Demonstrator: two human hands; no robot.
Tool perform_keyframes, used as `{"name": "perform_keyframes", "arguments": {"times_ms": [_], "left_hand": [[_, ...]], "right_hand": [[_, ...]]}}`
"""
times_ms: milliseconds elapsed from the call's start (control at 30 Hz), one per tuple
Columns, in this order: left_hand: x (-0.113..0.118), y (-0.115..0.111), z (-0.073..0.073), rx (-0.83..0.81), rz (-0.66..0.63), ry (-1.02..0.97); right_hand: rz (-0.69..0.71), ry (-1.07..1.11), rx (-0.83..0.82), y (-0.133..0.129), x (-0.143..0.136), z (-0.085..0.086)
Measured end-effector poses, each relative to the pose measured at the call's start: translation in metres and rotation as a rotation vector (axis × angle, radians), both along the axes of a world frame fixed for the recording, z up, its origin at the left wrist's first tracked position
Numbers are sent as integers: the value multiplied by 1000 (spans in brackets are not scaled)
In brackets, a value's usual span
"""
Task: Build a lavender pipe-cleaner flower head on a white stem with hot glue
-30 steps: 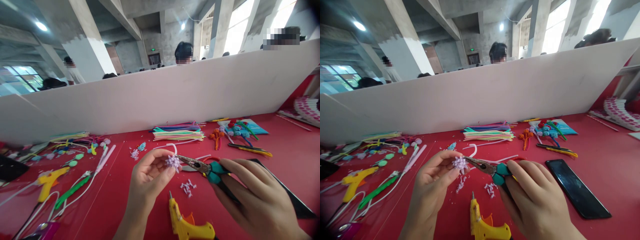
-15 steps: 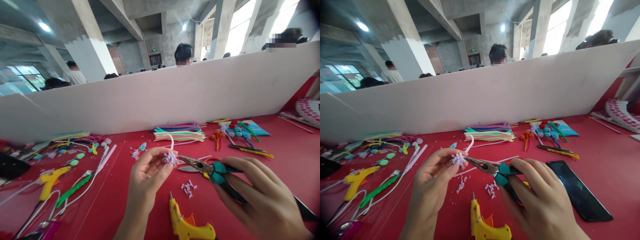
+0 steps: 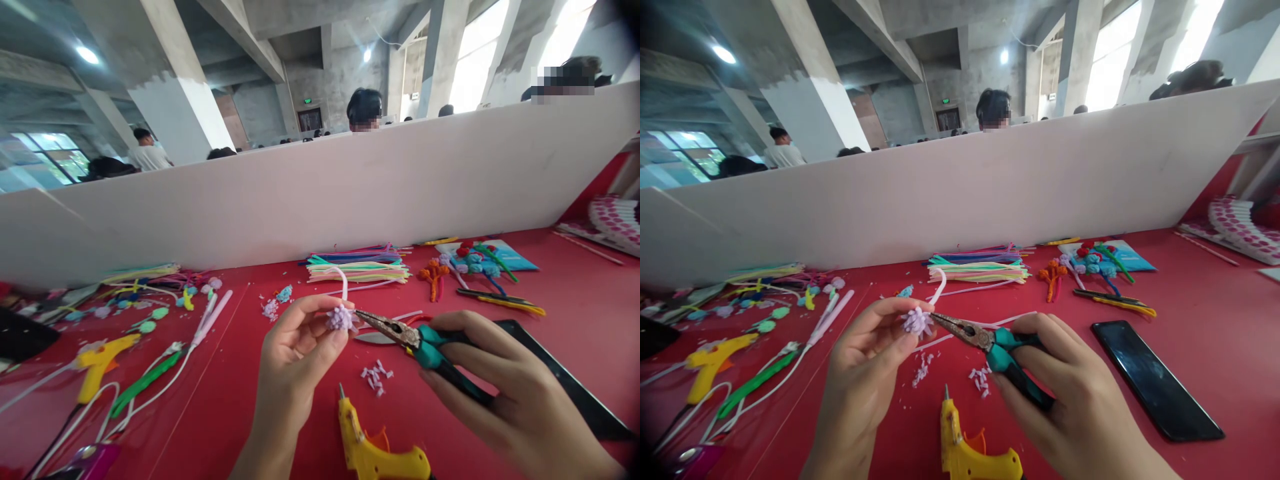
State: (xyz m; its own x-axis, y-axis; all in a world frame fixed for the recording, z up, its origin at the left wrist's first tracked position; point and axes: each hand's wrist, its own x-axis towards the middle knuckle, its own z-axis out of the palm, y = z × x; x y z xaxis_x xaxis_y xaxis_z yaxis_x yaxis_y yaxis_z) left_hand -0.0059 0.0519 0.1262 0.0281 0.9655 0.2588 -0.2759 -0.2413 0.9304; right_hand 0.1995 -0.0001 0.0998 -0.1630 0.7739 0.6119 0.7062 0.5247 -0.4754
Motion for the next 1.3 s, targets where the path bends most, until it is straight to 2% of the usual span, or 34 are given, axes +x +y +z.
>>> {"name": "perform_keyframes", "arguments": {"times_ms": [433,967,1133,1300], "left_hand": [[4,-5,3,-27,6,13],[5,-6,3,-14,59,45],[6,-7,2,-14,109,80],[6,-10,3,-32,115,115]], "right_hand": [[15,-30,31,0,-1,1],[-215,-410,408,-3,-4,-6],[-244,-468,440,-5,-5,-10],[-253,-441,430,-4,-5,-6]]}}
